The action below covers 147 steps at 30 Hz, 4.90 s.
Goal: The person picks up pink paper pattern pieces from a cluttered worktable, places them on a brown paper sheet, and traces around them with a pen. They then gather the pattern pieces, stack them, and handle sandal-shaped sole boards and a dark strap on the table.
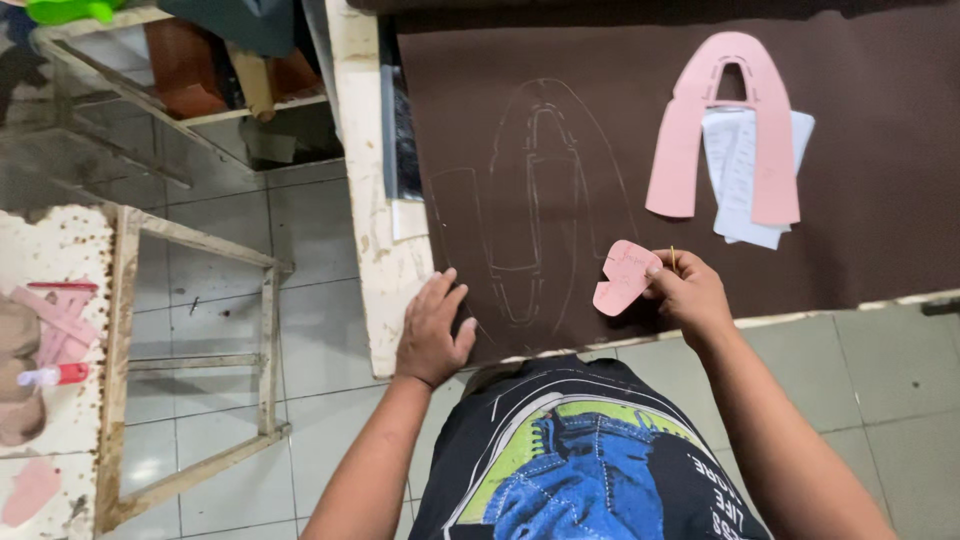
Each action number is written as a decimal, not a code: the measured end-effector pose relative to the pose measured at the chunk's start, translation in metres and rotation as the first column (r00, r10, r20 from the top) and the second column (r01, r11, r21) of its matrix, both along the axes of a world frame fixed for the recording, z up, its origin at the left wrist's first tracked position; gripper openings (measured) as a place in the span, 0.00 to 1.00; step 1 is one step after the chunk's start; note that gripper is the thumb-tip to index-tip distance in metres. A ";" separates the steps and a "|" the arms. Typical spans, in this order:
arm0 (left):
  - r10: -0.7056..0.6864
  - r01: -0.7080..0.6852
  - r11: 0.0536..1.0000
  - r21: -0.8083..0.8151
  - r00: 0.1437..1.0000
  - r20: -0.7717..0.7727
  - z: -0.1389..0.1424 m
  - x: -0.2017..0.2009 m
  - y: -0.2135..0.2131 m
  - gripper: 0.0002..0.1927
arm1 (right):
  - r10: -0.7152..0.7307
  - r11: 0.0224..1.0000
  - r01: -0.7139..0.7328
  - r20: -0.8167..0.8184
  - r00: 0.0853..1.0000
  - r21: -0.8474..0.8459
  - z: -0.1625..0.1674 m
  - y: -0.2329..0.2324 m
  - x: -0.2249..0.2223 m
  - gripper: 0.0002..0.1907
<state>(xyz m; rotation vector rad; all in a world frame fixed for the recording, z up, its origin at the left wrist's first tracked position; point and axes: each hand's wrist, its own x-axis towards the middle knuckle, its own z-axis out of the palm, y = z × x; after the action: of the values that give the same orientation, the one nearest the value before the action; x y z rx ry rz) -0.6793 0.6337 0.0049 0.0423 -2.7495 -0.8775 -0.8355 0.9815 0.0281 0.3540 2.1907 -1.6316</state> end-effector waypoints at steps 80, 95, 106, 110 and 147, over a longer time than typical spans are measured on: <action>0.092 -0.092 0.996 -0.005 0.995 0.030 0.028 -0.210 -0.100 0.31 | 0.548 0.793 -0.435 -0.187 0.815 0.426 0.028 -0.244 -0.213 0.09; 0.060 -0.059 0.997 -0.056 0.998 0.016 0.030 -0.211 -0.102 0.35 | 0.641 0.685 -0.279 -0.374 0.671 0.673 0.029 -0.195 -0.170 0.15; -0.123 0.143 0.986 -0.086 0.971 0.206 0.038 -0.239 -0.093 0.43 | 0.655 0.656 -0.433 -0.183 0.733 0.618 0.042 -0.189 -0.165 0.26; -0.124 0.143 0.986 -0.081 0.971 0.204 0.036 -0.237 -0.091 0.41 | 0.697 0.551 -0.448 -0.094 0.711 0.704 0.046 -0.199 -0.165 0.27; -0.121 0.113 0.991 0.076 0.987 0.109 0.036 -0.232 -0.094 0.28 | 0.702 0.601 -0.521 -0.088 0.707 0.606 0.051 -0.210 -0.169 0.26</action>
<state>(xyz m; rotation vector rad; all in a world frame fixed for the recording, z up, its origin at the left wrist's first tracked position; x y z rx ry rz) -0.9112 0.5401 0.0408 -0.0593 -2.8505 -1.0321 -1.0048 0.7719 0.0795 -0.5546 2.5714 -0.6838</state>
